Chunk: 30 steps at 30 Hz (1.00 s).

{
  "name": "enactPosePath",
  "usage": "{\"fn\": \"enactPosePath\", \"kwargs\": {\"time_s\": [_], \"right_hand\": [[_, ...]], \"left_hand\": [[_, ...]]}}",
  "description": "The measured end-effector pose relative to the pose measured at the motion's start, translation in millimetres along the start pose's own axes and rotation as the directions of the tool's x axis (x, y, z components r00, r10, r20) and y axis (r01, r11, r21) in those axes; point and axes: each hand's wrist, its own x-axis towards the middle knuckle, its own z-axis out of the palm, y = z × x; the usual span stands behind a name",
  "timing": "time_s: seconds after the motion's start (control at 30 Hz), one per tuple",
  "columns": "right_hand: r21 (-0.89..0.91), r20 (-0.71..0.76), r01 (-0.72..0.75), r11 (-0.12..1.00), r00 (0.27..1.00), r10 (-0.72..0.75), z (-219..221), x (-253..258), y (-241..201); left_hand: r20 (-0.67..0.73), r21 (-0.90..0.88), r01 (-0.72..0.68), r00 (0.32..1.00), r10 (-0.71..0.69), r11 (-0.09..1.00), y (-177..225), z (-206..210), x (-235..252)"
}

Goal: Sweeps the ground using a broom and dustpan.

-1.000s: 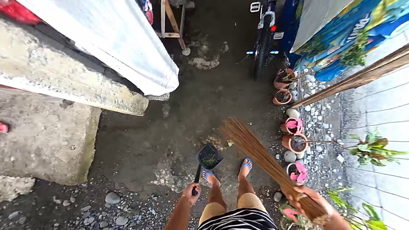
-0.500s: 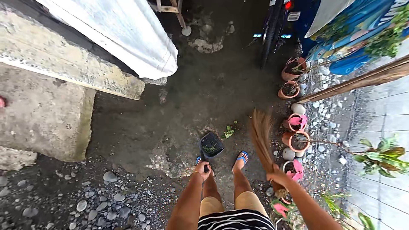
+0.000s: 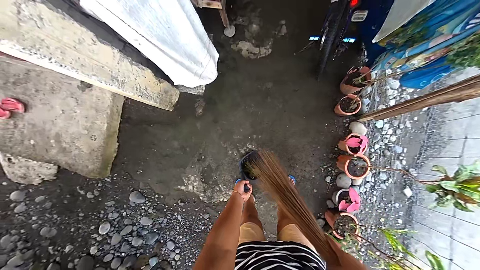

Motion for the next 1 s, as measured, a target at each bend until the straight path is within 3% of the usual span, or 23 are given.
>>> {"fn": "enactPosePath", "kwargs": {"time_s": [0.13,0.23,0.37,0.43,0.5,0.63,0.73,0.9,1.0], "right_hand": [[0.081,-0.173,0.025,0.996,0.985,-0.010,-24.5,-17.4,35.8],[0.241,-0.312,0.055,0.969,0.950,0.024,-52.6,8.9,52.1],[0.360,-0.411,0.076,0.930,0.907,0.085,-78.0,97.9,21.3],[0.303,-0.389,0.033,0.952,0.917,0.092,-71.1,143.3,-5.0],[0.170,-0.274,-0.027,0.985,0.959,0.074,-45.9,162.4,-35.1],[-0.057,-0.002,-0.052,0.997,0.999,0.052,16.1,140.8,-56.4],[-0.049,-0.013,-0.047,0.998,0.999,0.047,31.4,91.8,-37.5],[0.244,-0.162,0.004,0.970,0.986,0.036,50.6,22.3,20.2],[0.549,-0.160,0.000,0.836,0.982,0.105,86.8,4.9,30.6]], "left_hand": [[0.006,0.002,0.029,1.000,-0.029,1.000,7.3,-14.6,-5.2],[0.012,0.006,0.039,0.999,-0.039,0.999,12.6,-21.8,-2.7],[0.010,0.045,0.028,1.000,-0.029,0.999,15.7,-26.4,2.5],[0.001,0.052,0.028,1.000,-0.028,0.998,15.3,-23.6,4.0],[-0.007,0.033,0.019,1.000,-0.019,0.999,16.6,-18.7,5.5],[-0.021,0.062,0.032,0.999,-0.031,0.998,22.0,-9.2,8.8],[-0.032,0.104,0.057,0.998,-0.054,0.993,30.1,-11.4,11.8],[-0.002,0.202,0.071,0.997,-0.073,0.977,55.4,-26.4,8.0],[-0.012,0.337,0.062,0.998,-0.061,0.940,71.5,-27.8,4.8]]}}
